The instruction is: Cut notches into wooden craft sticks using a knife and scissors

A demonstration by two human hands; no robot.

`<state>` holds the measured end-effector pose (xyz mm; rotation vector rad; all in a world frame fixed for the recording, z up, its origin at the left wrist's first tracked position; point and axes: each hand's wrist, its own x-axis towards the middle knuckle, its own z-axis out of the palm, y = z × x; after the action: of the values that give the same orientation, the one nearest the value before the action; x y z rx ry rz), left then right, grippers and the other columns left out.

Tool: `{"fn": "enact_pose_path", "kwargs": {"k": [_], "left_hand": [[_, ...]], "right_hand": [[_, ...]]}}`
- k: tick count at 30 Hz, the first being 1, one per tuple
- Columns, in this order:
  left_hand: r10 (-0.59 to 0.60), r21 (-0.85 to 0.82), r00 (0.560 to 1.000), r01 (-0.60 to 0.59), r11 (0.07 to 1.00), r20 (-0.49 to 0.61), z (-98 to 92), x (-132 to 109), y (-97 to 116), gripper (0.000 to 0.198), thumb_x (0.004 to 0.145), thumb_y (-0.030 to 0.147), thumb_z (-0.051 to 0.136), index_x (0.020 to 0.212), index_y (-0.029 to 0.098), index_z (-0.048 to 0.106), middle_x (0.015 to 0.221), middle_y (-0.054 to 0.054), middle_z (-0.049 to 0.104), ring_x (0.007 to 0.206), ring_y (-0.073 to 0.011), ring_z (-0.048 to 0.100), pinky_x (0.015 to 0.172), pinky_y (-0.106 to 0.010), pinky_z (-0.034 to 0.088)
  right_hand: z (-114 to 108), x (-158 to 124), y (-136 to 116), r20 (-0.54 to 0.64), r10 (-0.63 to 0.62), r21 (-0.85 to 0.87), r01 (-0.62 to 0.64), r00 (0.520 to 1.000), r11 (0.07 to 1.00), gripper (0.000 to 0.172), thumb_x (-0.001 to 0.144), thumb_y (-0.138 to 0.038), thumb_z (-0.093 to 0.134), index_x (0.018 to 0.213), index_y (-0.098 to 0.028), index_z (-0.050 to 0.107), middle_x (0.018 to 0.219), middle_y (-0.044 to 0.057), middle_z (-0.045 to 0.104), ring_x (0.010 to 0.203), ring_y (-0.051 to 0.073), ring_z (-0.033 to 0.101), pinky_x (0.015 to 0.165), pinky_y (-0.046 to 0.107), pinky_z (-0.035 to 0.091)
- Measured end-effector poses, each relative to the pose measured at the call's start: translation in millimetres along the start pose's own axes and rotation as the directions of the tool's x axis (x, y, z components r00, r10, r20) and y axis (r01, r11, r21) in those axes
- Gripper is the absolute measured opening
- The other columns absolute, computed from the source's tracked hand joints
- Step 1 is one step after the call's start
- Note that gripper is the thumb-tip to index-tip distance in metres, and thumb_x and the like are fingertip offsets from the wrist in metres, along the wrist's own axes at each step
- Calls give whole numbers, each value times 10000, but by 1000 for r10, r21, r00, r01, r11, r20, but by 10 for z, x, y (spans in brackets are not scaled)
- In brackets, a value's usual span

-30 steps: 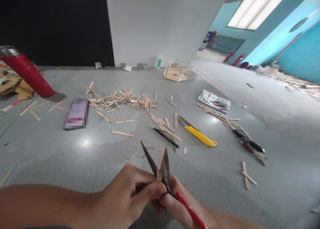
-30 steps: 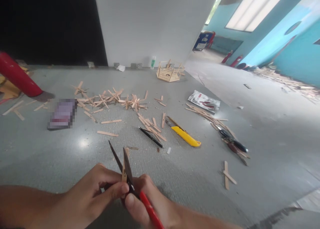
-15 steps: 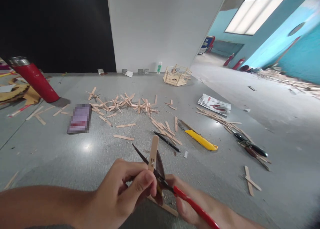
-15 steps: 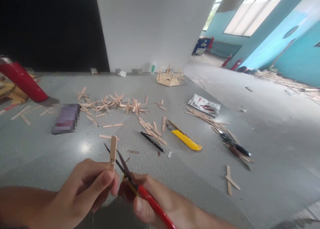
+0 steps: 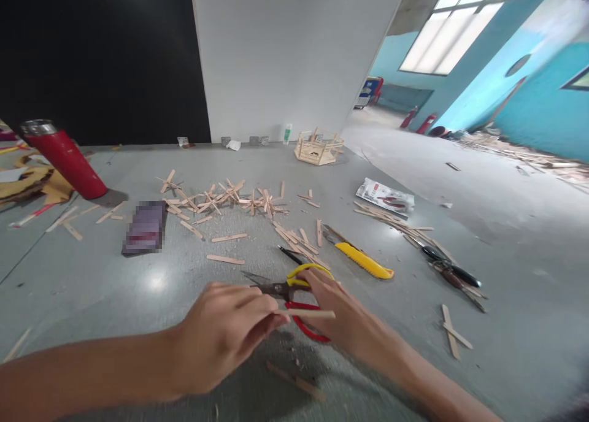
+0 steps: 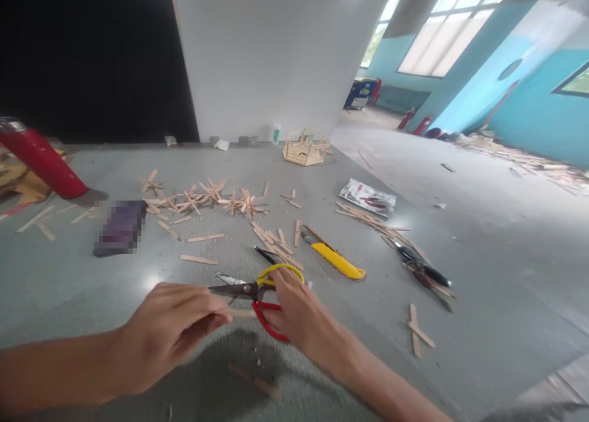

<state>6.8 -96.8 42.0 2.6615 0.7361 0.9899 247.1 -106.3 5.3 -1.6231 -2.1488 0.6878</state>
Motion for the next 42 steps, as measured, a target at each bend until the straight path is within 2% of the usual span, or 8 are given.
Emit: {"fn": "enact_pose_path", "kwargs": {"k": [5,9,12,15,17,22,29,42], "left_hand": [[368,638,930,-298,710,25,19,-32,-108,283,995,8,434,1189,-61,628,609,-20,618,511,-161,553,453,-292,420],[471,715,879,-374,591,71,4,-56,-128,230,932,2,589,1130,-50,694,619,-11,586,481,-143,504,408,-290,382],[490,644,869,-413,643,68,-5,-58,-100,220,925,15,631,1123,-55,696,617,-12,587,487,-149,512,418,-301,373],[310,324,951,-287,901,-19,-35,-23,-37,230,992,90,600,1177,-35,655,692,-31,650,570,-159,592,513,-295,455],[38,-57,998,-35,998,56,-72,22,11,187,1050,186,549,1130,74,675,761,-14,681,612,-125,609,565,-241,477],[-332,-403,850,495,770,409,-133,107,78,364,1073,339,478,787,174,631,568,70,449,513,-77,410,484,-185,316],[-376,-351,806,552,756,457,-75,61,78,422,1054,331,433,666,171,482,576,66,346,542,-80,323,498,-211,240],[-442,-310,782,593,743,439,4,77,73,455,1026,368,421,614,175,406,557,58,290,536,-88,277,487,-229,207]], "right_hand": [[-228,-120,-75,-232,-102,253,162,967,954,302,1071,-358,444,1167,-203,685,1102,122,762,1019,255,730,906,410,577],[-168,-255,-256,-222,-168,604,271,960,750,288,1044,-403,544,1218,-210,667,831,57,775,597,165,724,532,250,592],[-67,-317,-359,-315,-153,557,313,937,769,109,1001,-212,614,1055,-202,708,648,10,741,489,136,697,502,210,588],[-39,-332,-399,-403,-149,502,354,903,789,146,981,-124,595,1008,-208,712,614,-3,738,475,132,704,514,206,597],[-57,-330,-405,-424,-157,490,371,892,789,164,972,-102,594,1010,-215,707,609,-15,737,473,127,704,513,201,594],[-69,-303,-394,-476,-257,321,438,841,840,200,923,-51,632,996,-217,715,739,19,780,609,151,748,595,229,612],[44,-270,-250,-446,-573,17,647,687,762,304,952,-23,593,1217,-140,682,976,107,779,842,192,750,722,297,630],[4,-289,-290,-248,-641,-86,643,726,761,209,1059,-96,455,1160,-69,636,1002,160,775,926,231,760,752,315,611]]}}
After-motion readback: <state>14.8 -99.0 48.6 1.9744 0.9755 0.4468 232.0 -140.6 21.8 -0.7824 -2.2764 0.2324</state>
